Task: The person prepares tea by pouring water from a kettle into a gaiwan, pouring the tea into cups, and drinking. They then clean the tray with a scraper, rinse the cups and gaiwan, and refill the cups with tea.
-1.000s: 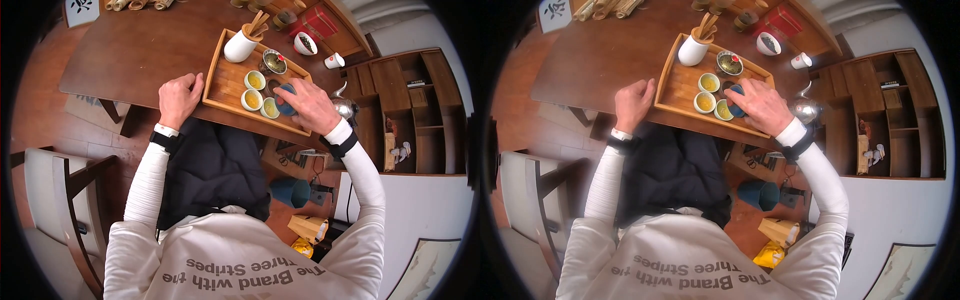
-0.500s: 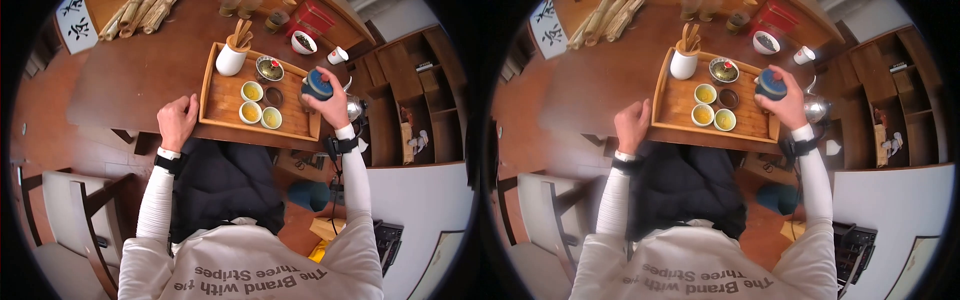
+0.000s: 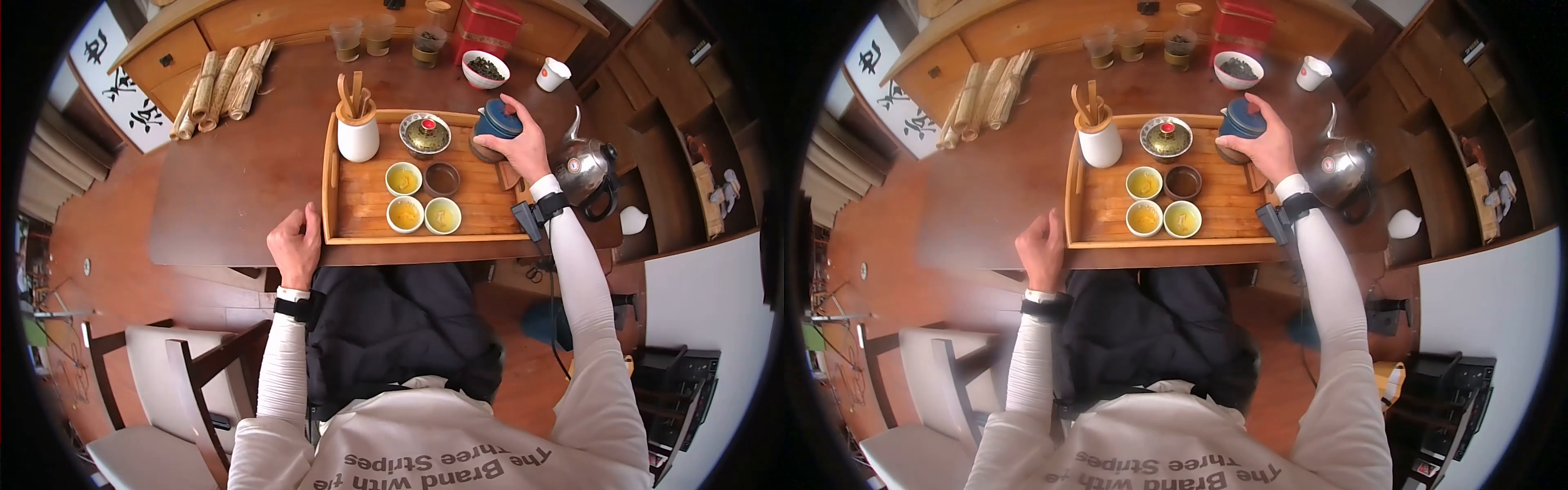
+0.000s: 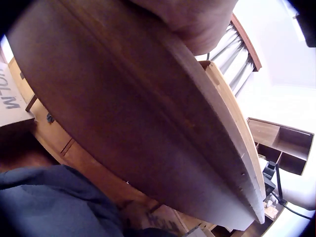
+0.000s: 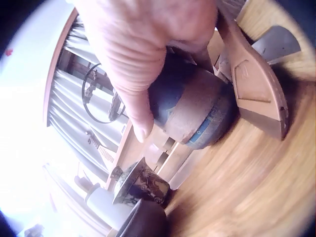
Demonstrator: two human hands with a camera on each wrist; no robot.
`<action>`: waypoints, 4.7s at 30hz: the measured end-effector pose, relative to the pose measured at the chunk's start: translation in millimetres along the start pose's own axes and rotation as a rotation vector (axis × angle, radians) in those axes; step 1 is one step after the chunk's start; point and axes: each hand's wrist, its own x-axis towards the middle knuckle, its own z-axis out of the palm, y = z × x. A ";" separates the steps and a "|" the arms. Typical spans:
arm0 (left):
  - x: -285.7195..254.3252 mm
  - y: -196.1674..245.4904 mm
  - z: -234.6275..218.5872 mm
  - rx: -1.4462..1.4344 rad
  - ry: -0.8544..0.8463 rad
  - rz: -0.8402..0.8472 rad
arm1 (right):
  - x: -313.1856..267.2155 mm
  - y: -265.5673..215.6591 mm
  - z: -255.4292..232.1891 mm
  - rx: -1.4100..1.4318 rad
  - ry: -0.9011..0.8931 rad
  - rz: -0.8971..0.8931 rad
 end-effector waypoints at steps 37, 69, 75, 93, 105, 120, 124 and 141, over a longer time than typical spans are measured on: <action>-0.6 -2.4 3.5 -0.076 -0.034 -0.049 | -126.9 14.6 -51.7 0.070 0.449 0.161; 128.1 157.9 101.6 0.037 -0.496 0.289 | -138.7 46.3 -40.0 0.174 0.436 0.318; 127.7 149.1 108.4 0.034 -0.493 0.452 | -136.4 40.4 -42.2 0.173 0.427 0.324; 120.3 143.3 108.2 0.138 -0.582 0.569 | -136.3 41.6 -41.5 0.180 0.445 0.326; 121.0 165.8 105.1 0.384 -0.733 0.504 | -137.8 43.5 -39.5 0.163 0.444 0.341; 116.8 160.3 113.1 0.257 -0.703 0.452 | -136.5 42.0 -40.0 0.184 0.455 0.330; 124.5 175.8 97.7 0.153 -0.630 0.483 | -136.7 43.7 -40.6 0.189 0.452 0.324; 115.9 148.4 112.2 0.175 -0.665 0.460 | -136.9 43.9 -40.2 0.172 0.446 0.332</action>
